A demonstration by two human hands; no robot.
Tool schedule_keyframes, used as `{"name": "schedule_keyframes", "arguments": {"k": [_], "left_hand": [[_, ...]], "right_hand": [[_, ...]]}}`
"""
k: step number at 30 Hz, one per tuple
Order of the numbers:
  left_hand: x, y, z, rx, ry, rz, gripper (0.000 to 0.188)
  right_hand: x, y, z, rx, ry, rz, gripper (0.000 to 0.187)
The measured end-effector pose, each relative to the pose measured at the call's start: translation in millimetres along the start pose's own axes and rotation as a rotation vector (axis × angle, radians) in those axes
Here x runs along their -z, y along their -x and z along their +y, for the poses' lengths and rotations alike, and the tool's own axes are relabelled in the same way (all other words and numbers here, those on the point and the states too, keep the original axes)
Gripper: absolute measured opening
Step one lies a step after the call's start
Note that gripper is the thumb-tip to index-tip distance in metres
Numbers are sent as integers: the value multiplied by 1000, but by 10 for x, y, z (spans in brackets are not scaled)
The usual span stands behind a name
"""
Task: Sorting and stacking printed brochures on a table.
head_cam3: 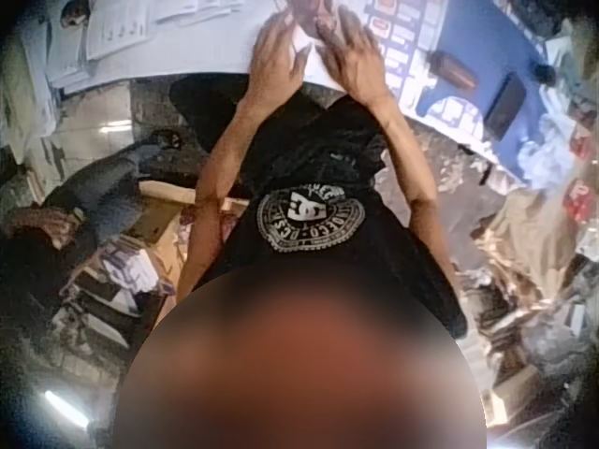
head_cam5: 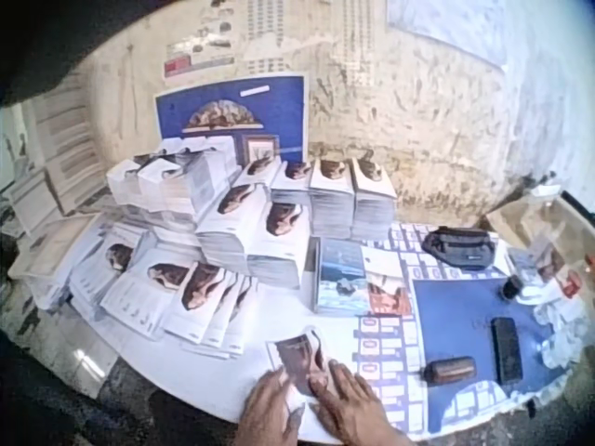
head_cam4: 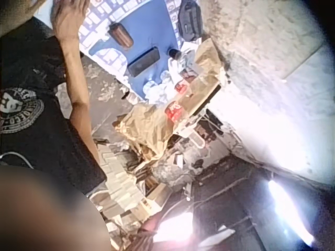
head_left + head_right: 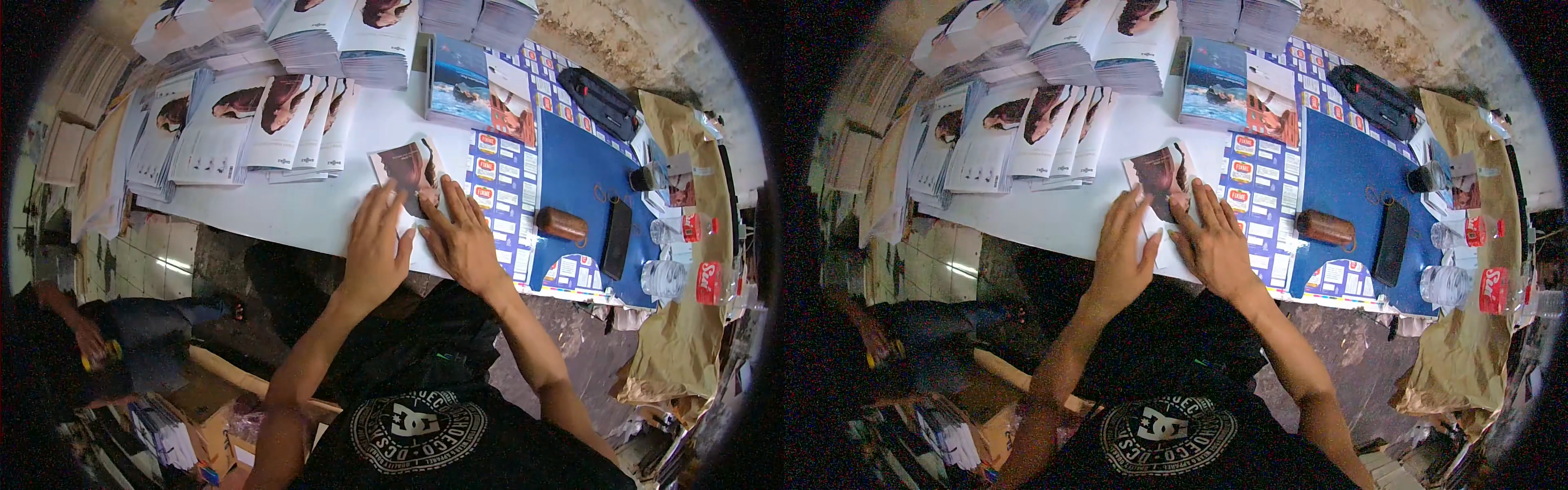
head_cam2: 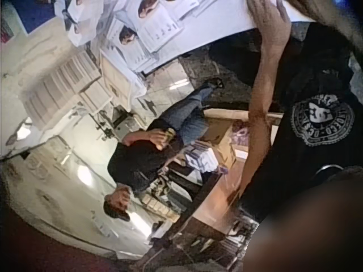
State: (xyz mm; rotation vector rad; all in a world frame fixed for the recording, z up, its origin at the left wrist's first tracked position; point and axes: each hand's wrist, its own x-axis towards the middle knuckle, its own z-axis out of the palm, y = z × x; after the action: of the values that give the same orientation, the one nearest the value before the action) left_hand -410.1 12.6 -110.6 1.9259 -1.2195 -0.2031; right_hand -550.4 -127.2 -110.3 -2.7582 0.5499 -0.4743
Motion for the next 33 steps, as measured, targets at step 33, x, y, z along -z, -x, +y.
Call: {"name": "schedule_keyframes", "arguments": {"k": [33], "left_hand": [[-104, -50, -75, -221, -392, -165, 41]], "right_hand": [[-291, -1124, 519, 95, 170, 313, 54]]}}
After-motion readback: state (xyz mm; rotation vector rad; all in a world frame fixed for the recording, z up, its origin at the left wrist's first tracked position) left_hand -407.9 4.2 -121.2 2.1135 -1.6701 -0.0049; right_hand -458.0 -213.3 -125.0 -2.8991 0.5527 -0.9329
